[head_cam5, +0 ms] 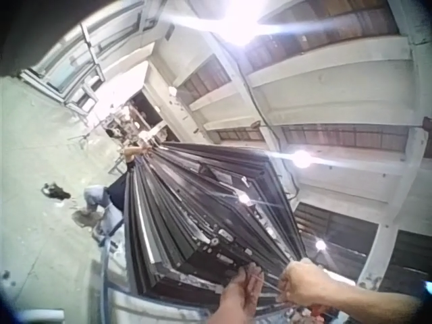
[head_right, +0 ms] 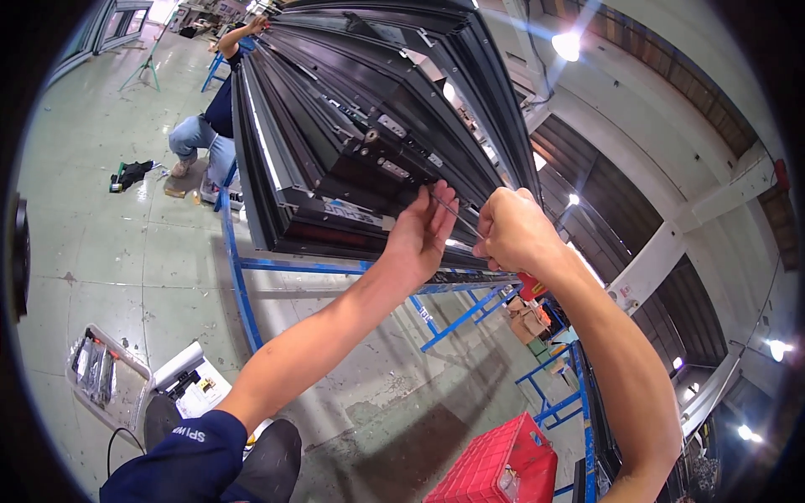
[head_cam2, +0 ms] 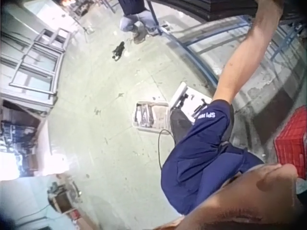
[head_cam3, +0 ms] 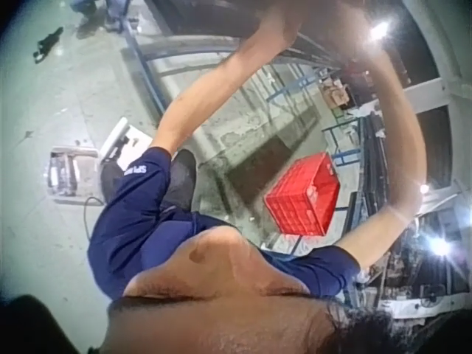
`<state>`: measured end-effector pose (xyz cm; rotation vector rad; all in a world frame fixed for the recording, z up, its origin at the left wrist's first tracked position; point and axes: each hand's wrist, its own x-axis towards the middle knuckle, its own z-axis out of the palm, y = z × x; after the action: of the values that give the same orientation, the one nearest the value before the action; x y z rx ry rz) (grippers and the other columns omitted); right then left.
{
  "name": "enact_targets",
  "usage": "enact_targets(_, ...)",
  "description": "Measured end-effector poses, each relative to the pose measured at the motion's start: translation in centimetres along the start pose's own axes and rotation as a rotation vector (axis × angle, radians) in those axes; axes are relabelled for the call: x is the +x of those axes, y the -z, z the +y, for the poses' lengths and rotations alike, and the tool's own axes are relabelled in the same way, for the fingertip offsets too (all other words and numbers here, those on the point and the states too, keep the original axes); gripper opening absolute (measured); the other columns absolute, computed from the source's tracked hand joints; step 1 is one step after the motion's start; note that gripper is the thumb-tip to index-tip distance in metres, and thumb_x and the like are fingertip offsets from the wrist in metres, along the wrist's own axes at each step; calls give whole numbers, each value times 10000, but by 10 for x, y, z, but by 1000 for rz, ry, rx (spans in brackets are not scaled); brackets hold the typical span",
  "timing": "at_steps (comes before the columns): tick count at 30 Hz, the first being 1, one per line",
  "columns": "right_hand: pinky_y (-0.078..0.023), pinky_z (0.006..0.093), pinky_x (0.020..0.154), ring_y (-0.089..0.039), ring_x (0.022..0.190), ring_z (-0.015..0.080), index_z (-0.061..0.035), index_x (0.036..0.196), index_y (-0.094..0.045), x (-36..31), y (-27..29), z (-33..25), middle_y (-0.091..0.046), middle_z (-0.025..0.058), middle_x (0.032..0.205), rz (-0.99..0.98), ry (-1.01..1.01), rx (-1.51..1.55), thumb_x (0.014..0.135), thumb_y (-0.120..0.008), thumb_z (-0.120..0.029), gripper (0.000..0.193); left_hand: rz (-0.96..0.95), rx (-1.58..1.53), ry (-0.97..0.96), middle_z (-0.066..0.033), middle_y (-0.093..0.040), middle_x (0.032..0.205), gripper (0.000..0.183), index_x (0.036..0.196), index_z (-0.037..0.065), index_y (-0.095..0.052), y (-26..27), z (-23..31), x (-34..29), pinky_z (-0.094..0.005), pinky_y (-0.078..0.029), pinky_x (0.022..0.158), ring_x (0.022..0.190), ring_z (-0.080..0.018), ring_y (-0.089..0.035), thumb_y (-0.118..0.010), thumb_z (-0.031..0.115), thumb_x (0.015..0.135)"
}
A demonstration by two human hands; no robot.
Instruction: The person assembles metal brackets onto large metal frames by hand, using a screwdriver and an Allen key to secure them with screws according to an instruction sheet.
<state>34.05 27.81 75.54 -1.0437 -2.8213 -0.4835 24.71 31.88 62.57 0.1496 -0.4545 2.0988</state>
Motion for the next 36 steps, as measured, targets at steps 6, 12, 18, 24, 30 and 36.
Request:
enact_targets(6,-536,311,554,-686,581,222,77,669,-596,-18,-3,-7,-657,159,650,35,-44,51,742,-743,0,181,-16,-11,157,-48,-690,1020,197,1014,25,-624,3,8,-1,-295,-570,874,966,-182,-668,-598,198,925)
enact_targets(12,-448,383,590,-608,625,294,29,799,-602,-70,-78,16,-573,144,585,46,263,147,764,-689,-57,127,-120,368,45,-97,-682,1010,226,1004,16,-605,50,27,-62,-304,-560,797,912,-198,-674,-583,231,939)
enact_targets(18,-484,304,423,-562,456,170,-44,973,-537,-222,-325,-17,-593,90,634,-403,-331,1406,948,-597,-249,216,8,1442,-175,-40,-674,809,152,931,39,-655,278,183,-217,-289,-514,698,738,-95,-614,-681,172,862)
enact_targets(24,-487,293,820,-597,875,161,-17,1279,-481,-334,-482,-120,-626,101,972,-1116,-942,1909,924,-569,-73,370,1270,2352,-68,-211,-671,843,189,853,50,-706,427,426,-468,-465,-522,720,811,-369,-663,-629,155,715)
enact_targets(30,-479,294,879,-624,965,193,29,1258,-514,-303,-406,-145,-645,123,1040,-1150,-183,1655,899,-584,-55,375,1817,2413,-8,-204,-676,881,166,849,43,-691,490,512,-496,-471,-524,739,848,-380,-659,-610,146,749)
enact_targets(36,-462,244,744,-570,853,96,-4,1099,-633,-296,-410,-109,-638,24,967,-1168,-269,1269,939,-596,-163,229,1960,2219,-196,-184,-645,953,219,979,41,-635,602,521,-507,-485,-463,800,942,-359,-606,-552,179,832)
